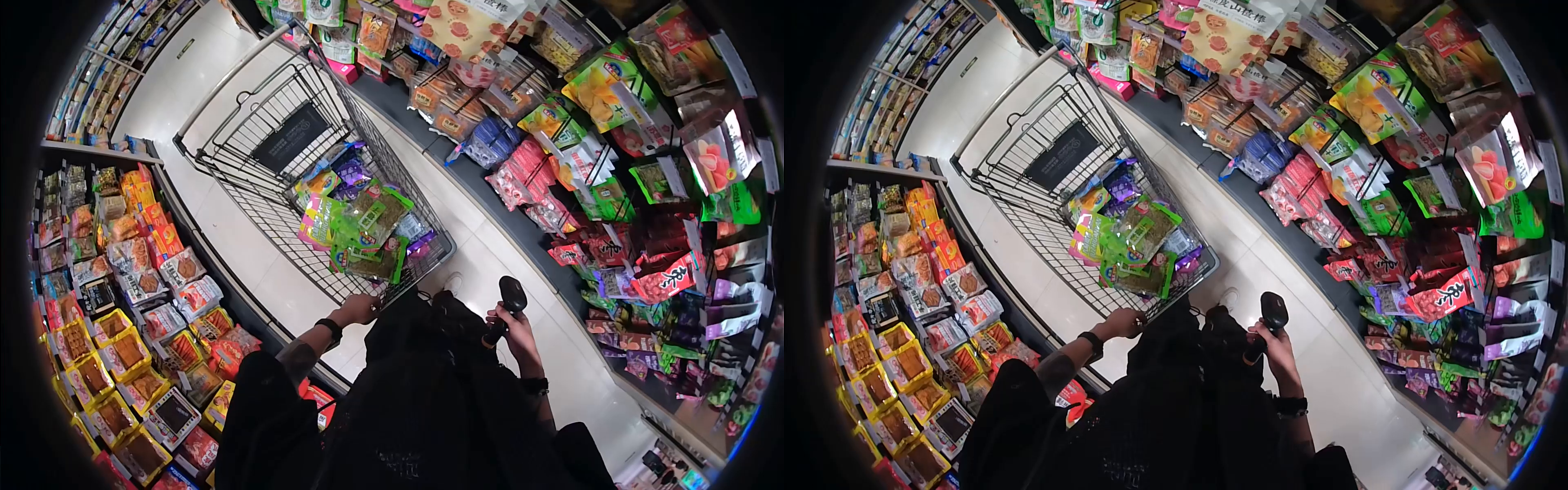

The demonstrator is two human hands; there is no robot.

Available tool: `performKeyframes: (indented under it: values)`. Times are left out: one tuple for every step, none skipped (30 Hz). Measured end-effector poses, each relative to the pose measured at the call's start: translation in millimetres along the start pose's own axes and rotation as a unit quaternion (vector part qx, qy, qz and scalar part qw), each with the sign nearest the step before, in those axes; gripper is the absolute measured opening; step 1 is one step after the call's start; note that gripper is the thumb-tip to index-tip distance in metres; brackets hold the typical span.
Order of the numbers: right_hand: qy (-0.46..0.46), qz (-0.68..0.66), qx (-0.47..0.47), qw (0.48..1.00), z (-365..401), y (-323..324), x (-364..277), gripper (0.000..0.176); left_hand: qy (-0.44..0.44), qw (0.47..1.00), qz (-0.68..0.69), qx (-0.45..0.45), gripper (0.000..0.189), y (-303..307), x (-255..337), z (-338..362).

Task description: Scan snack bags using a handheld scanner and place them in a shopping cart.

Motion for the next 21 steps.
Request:
performKeyframes:
  values:
    - [-0.002, 0.011, -0.005, 1.0, 0, -1, 3, 0.033, 0.02, 0.999, 0.028, -0.017, 0.032, 4, -2, -1]
    - [-0.003, 0.022, -0.009, 1.0, -1, -2, 6, 0.032, 0.04, 0.997, 0.055, -0.034, 0.033, 5, -5, -4]
    - [-0.003, 0.031, -0.013, 0.999, -1, -3, 9, 0.031, 0.025, 0.995, 0.092, -0.028, 0.035, 0, -14, -12]
    - [-0.004, 0.041, -0.017, 0.999, -1, -3, 11, 0.03, 0.016, 0.99, 0.136, -0.044, 0.033, -14, -25, -22]
    - [0.001, 0.049, -0.022, 0.999, 0, -6, 10, 0.032, 0.057, 0.981, 0.178, -0.053, 0.036, -19, -38, -32]
    - [-0.003, 0.058, -0.023, 0.998, -1, -6, 13, 0.033, 0.097, 0.969, 0.219, -0.063, 0.039, -23, -50, -41]
    - [-0.007, 0.066, -0.023, 0.998, -2, -6, 16, 0.034, 0.12, 0.95, 0.288, 0.003, 0.042, -19, -66, -57]
    - [-0.009, 0.075, -0.023, 0.997, -3, -5, 19, 0.035, 0.141, 0.922, 0.354, 0.069, 0.046, -15, -83, -71]
    - [-0.012, 0.071, -0.024, 0.997, -3, -4, 22, 0.034, 0.212, 0.893, 0.373, 0.133, 0.047, 2, -101, -74]
    - [-0.014, 0.067, -0.025, 0.997, -4, -3, 26, 0.033, 0.19, 0.872, 0.405, 0.199, 0.045, -1, -129, -93]
    - [-0.017, 0.063, -0.026, 0.998, -5, -3, 28, 0.032, 0.065, 0.948, 0.145, 0.277, 0.043, 9, -143, -114]
    - [-0.017, 0.066, -0.02, 0.997, -4, -3, 26, 0.032, -0.068, 0.933, -0.128, 0.33, 0.042, 8, -136, -127]
    - [-0.018, 0.069, -0.015, 0.997, 1, -5, 23, 0.032, 0.042, 0.939, 0.034, 0.341, 0.039, 8, -175, -142]
    - [-0.02, 0.072, -0.009, 0.997, 2, -4, 21, 0.032, 0.152, 0.909, 0.194, 0.337, 0.036, -1, -208, -152]
    - [-0.019, 0.068, -0.009, 0.997, 1, 0, 23, 0.033, 0.223, 0.864, 0.325, 0.312, 0.033, -10, -218, -155]
    - [-0.018, 0.066, -0.006, 0.998, 1, 3, 23, 0.033, 0.297, 0.79, 0.443, 0.301, 0.03, -19, -225, -155]
    - [-0.016, 0.063, -0.003, 0.998, 2, 6, 23, 0.033, 0.334, 0.725, 0.534, 0.277, 0.027, -10, -205, -146]
    - [-0.017, 0.061, 0.0, 0.998, 3, 11, 23, 0.033, 0.369, 0.65, 0.617, 0.248, 0.024, -9, -181, -138]
    - [-0.023, 0.057, 0.006, 0.998, 4, 17, 25, 0.035, 0.384, 0.603, 0.631, 0.301, 0.023, -1, -171, -129]
    - [-0.028, 0.054, 0.01, 0.998, 4, 20, 27, 0.038, 0.368, 0.634, 0.602, 0.315, 0.025, 8, -169, -132]
    - [-0.035, 0.05, 0.013, 0.998, 6, 25, 29, 0.041, 0.353, 0.664, 0.571, 0.329, 0.026, 13, -170, -133]
Point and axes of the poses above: each hand's wrist, its own z-axis away from the middle knuckle, its own y-axis out of the back of the hand, x = y × z, the point moved 10 cm from there along -z, towards the middle knuckle, and after that the axes turned 8 degrees about x, right-handed, at the moved point
